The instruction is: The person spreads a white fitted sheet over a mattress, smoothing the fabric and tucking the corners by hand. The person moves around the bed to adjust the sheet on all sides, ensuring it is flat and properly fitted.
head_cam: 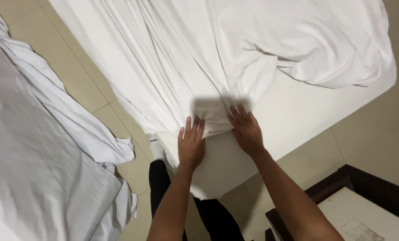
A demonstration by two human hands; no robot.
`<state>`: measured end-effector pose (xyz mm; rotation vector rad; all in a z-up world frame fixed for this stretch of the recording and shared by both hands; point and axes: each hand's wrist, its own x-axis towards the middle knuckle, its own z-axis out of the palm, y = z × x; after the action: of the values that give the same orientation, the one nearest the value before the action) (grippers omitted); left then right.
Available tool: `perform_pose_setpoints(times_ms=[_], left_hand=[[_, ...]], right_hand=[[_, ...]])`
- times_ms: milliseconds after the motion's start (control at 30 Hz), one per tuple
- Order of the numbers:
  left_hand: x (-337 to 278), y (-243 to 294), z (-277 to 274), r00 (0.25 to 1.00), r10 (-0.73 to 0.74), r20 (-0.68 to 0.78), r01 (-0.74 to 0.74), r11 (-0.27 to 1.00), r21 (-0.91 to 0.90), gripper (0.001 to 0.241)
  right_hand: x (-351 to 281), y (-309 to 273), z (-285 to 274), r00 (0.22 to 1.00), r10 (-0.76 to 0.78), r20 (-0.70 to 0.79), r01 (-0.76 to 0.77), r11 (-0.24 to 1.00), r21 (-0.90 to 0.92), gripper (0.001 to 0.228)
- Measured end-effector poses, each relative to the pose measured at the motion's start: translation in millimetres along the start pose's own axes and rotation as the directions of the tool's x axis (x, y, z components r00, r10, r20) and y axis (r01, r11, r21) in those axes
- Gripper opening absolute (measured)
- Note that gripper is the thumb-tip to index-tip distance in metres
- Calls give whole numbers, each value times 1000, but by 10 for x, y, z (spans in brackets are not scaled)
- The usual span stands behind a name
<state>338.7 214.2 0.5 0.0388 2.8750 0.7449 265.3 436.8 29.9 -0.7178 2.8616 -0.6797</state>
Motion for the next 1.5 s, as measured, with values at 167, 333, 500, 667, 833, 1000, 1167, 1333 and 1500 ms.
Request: perform_pose_setpoints(times_ms=[167,333,500,667,833,1000,1167,1333,1500], left_hand=[[9,-42,170,1000,-25,3,25,998,50,70],[-43,-87,317,993,-10,-118,30,986,166,65],[-28,-110,378,991,1,-137,23,985,171,64],[3,-128,431,995,-10,-104,28,984,173,66],[-13,-149,456,998,-57,-18,59,985,160,71],[3,-134,422,997,-51,-59,57,993,106,73],[-23,-127,375,977,16,-212,-4,998,56,69],[-18,-118,370,957,62,-285,-34,994,105,67],[12,-87,325,955,66,-288,-51,997,62,71]], right_hand=[[-32,108,178,1000,14,16,-15,998,58,54],[-58,72,291,1000,22,18,-23,995,94,61],[-52,19,368,993,11,-117,-15,999,-34,55],[-86,115,507,986,-1,-166,-17,994,-106,53],[-51,63,461,979,-7,-203,-17,993,-116,53],[-81,91,528,983,-16,-183,-17,984,-175,53],[-104,62,570,976,-40,-213,-8,975,-221,49],[-89,23,541,953,-98,-288,42,980,-193,47],[-60,54,533,962,-64,-267,25,989,-145,50]])
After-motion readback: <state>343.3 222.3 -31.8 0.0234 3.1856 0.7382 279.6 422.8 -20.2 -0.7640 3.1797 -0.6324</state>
